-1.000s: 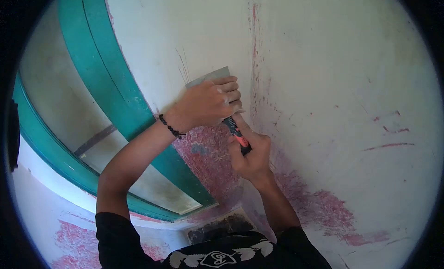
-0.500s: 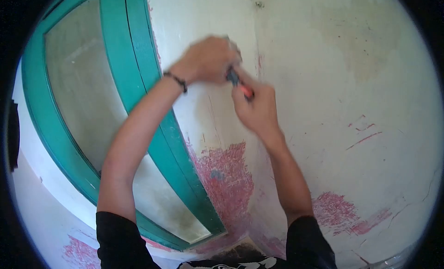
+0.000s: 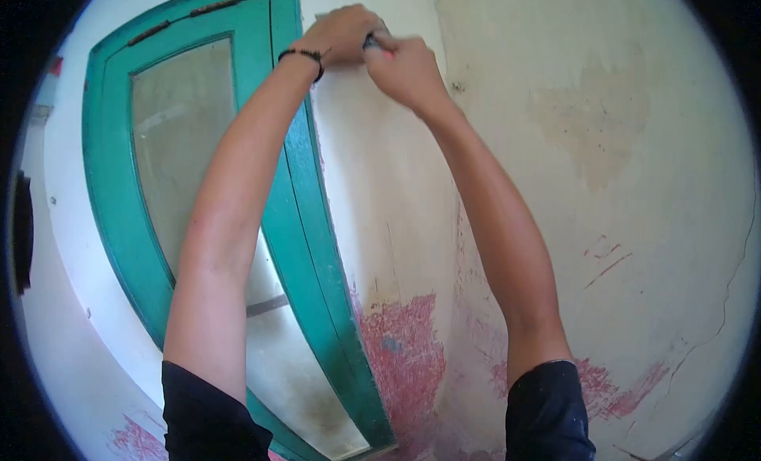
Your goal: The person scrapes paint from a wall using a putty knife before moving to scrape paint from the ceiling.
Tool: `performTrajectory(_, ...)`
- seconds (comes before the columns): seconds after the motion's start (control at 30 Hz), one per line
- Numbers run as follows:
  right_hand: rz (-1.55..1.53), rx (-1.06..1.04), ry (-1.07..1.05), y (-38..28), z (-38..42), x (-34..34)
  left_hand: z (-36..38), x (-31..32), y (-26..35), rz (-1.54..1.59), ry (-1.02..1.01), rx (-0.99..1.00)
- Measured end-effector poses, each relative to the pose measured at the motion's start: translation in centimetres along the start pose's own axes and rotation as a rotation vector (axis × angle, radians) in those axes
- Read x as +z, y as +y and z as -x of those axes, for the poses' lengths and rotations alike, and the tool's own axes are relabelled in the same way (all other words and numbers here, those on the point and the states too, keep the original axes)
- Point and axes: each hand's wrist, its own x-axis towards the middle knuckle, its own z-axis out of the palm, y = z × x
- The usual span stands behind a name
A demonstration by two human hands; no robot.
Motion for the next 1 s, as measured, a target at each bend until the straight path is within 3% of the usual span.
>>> performTrajectory(0.13, -0.058, 0.037, -0.114, -1.3, -2.8, -0.7, -2.2, 1.1, -3.6, 0.059, 0.066, 0.015)
performTrajectory(0.27, 0.004, -0.142, -0.044, 0.7, 6.0, -0.6, 3.9, 3.8, 1.5, 0.177, -0.014, 0.076)
performTrajectory(0.37, -0.009, 0.088, -0.194, -0.2, 17.9, -1.8, 13.4, 4.6, 10.5, 0.333, -0.196, -0.04)
performTrajectory(0.43, -0.257, 0.299, -0.288, -1.1, 26.7, -2.7, 21.3, 5.1, 16.8, 0.434, -0.24, -0.063)
performTrajectory(0.47, -0.371, 0.43, -0.308, -1.7, 31.3, -2.9, 25.1, 2.7, 19.6, 0.441, -0.342, -0.131)
performTrajectory(0.5, -0.376, 0.42, -0.365, -3.1, 35.1, -2.9, 29.1, 1.6, 21.4, 0.461, -0.271, -0.147)
performTrajectory(0.57, -0.436, 0.231, -0.308, -5.3, 41.2, 0.2, 37.2, 0.5, 24.6, 0.493, -0.184, -0.224)
performTrajectory(0.7, -0.725, 0.41, -0.552, -11.8, 47.5, 4.4, 48.5, -7.0, 27.2, 0.263, -0.251, -0.493)
performTrajectory(0.8, -0.841, 0.396, -0.727, -13.8, 52.1, 7.9, 53.3, -12.2, 28.4, 0.158, -0.341, -0.709)
performTrajectory(0.9, -0.89, 0.209, -0.577, -17.7, 54.9, 12.8, 55.7, -17.5, 28.1, 0.164, -0.41, -0.864)
performTrajectory(1.0, -0.995, 0.231, -0.548, -22.3, 56.4, 16.7, 58.1, -21.5, 25.2, 0.218, -0.397, -0.89)
